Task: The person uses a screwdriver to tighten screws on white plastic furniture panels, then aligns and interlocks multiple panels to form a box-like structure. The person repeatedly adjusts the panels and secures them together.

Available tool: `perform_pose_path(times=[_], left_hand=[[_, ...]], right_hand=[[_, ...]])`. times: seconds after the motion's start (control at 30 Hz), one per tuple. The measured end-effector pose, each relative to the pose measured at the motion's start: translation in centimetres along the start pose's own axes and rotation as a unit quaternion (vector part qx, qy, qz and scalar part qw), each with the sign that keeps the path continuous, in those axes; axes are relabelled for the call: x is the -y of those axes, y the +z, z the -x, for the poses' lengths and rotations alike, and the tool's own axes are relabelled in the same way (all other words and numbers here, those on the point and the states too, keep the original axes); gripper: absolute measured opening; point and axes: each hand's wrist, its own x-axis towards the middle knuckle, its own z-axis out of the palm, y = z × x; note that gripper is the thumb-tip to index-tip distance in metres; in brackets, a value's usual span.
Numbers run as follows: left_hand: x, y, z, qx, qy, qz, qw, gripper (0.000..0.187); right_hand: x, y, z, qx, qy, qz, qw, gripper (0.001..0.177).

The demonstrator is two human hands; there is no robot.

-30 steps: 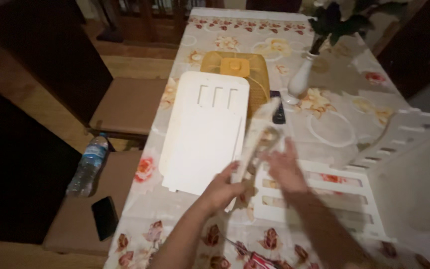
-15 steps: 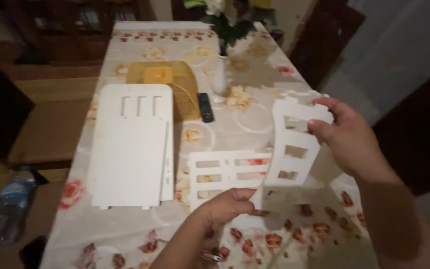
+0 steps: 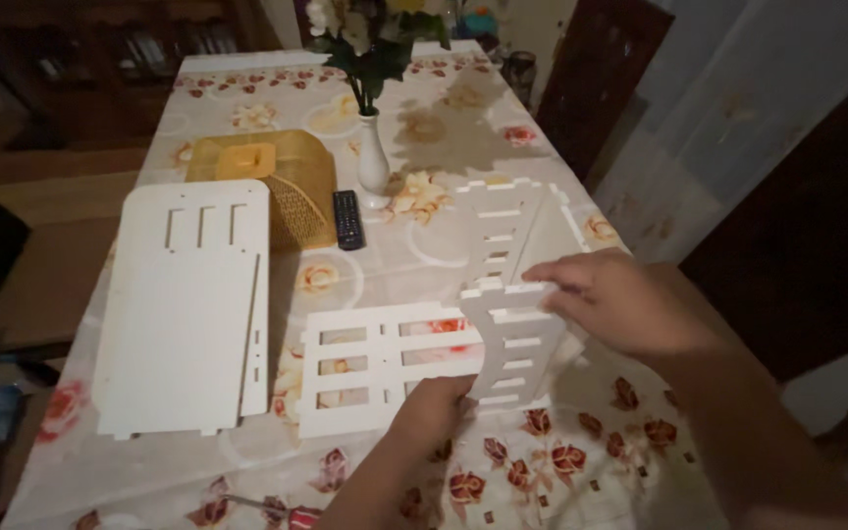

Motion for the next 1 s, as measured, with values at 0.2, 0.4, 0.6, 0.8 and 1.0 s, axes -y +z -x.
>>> perform_pose_path(times=[0.2, 0.4, 0.6, 0.8, 1.0], left_hand=[[0.7, 2.4, -0.8, -0.018, -0.008, -0.012, 1.0, 0.026], [1.0, 2.1, -1.0, 0.021, -0.035, -0.089, 0.995, 0.021], [-0.1, 1.8, -0.3, 0.013, -0.063, -0.079, 0.995, 0.021], [-0.3, 2.6, 0.1, -0.005, -0.174, 0.074, 0.982, 0.02], [-0.6, 2.6, 0.1, -0.019, -0.129, 0.074, 0.989, 0.022]], right_hand=[[-3.1, 0.9, -0.3, -0.018, -0.096, 0.054, 0.994, 0.03], [-3.0, 0.1, -0.3, 0.046, -0.052, 0.106, 0.992, 0.03], [-1.1, -0.9, 0.4, 0.124, 0.053, 0.087, 0.987, 0.034], [-1.4, -0.6, -0.4, 0.105, -0.042, 0.127, 0.985, 0.032], [-2.7, 1.0, -0.5, 0.109, 0.027, 0.165, 0.98, 0.028]])
